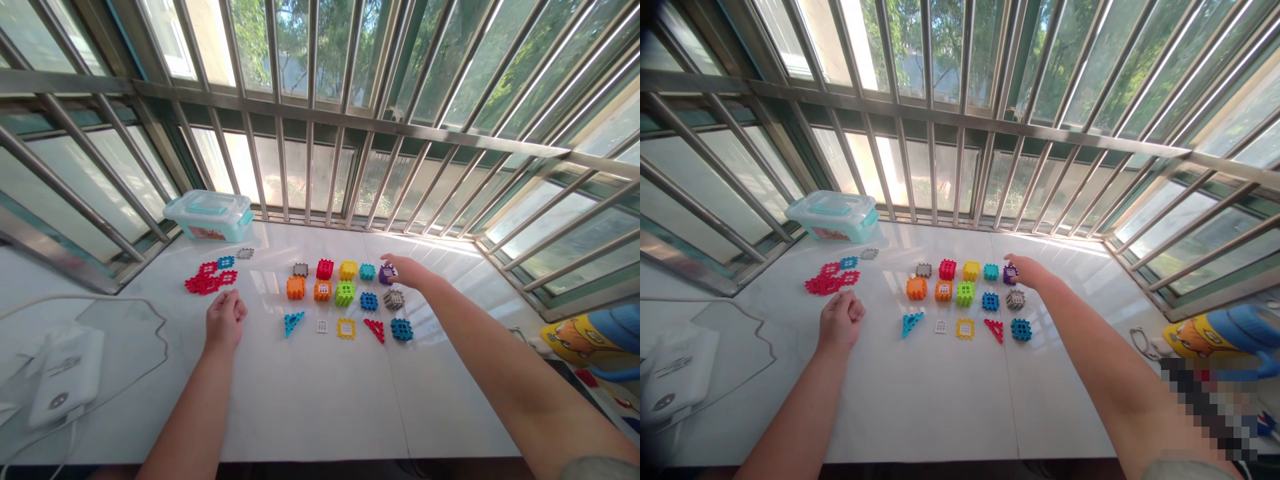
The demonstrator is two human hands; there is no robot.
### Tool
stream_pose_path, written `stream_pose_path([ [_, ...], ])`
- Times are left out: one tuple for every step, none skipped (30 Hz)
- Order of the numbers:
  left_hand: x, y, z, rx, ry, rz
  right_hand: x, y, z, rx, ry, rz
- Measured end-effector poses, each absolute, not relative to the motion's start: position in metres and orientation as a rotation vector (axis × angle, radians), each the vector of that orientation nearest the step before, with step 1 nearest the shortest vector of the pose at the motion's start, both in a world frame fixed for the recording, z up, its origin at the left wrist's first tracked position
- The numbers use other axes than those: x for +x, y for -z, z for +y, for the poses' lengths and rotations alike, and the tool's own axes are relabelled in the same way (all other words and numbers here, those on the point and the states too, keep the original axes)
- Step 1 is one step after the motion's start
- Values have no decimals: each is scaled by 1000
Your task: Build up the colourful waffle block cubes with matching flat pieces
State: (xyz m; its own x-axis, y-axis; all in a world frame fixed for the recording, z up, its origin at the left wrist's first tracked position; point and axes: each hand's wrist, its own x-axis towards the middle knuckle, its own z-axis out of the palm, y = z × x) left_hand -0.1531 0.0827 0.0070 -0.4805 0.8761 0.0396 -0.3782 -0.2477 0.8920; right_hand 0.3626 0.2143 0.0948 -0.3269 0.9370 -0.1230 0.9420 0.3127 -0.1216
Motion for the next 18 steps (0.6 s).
stream_pose_path([
  [-153,-7,83,704,-1846,1106,362,-94,214,1806,264,2517],
  [-153,-7,83,703,-1846,1105,362,-93,215,1805,262,2513],
  [-153,-7,83,702,-1846,1105,362,-92,215,1803,263,2509],
  [-153,-7,83,702,-1845,1104,362,-91,215,1800,265,2506],
  [-153,-7,82,703,-1843,1104,362,-90,215,1797,268,2504],
  [-153,-7,82,703,-1841,1103,362,-89,215,1796,271,2502],
  [-153,-8,82,703,-1840,1104,362,-88,215,1796,272,2500],
  [-153,-8,82,704,-1839,1104,361,-88,215,1797,270,2498],
  [-152,-8,81,704,-1838,1106,361,-88,215,1800,266,2496],
  [-152,-9,81,703,-1837,1107,361,-87,214,1802,261,2495],
  [-152,-9,81,702,-1836,1109,361,-87,214,1804,255,2496],
  [-152,-9,81,701,-1835,1109,360,-88,214,1804,251,2498],
  [-152,-9,81,700,-1834,1108,359,-88,213,1804,248,2499],
  [-152,-9,81,700,-1834,1107,359,-88,213,1804,246,2497],
  [-152,-9,81,702,-1835,1105,358,-89,212,1804,247,2491],
  [-152,-8,81,704,-1837,1104,358,-90,211,1804,251,2485],
  [-152,-8,82,705,-1839,1105,357,-91,211,1803,253,2480],
  [-152,-7,82,707,-1840,1106,357,-92,210,1801,249,2480],
])
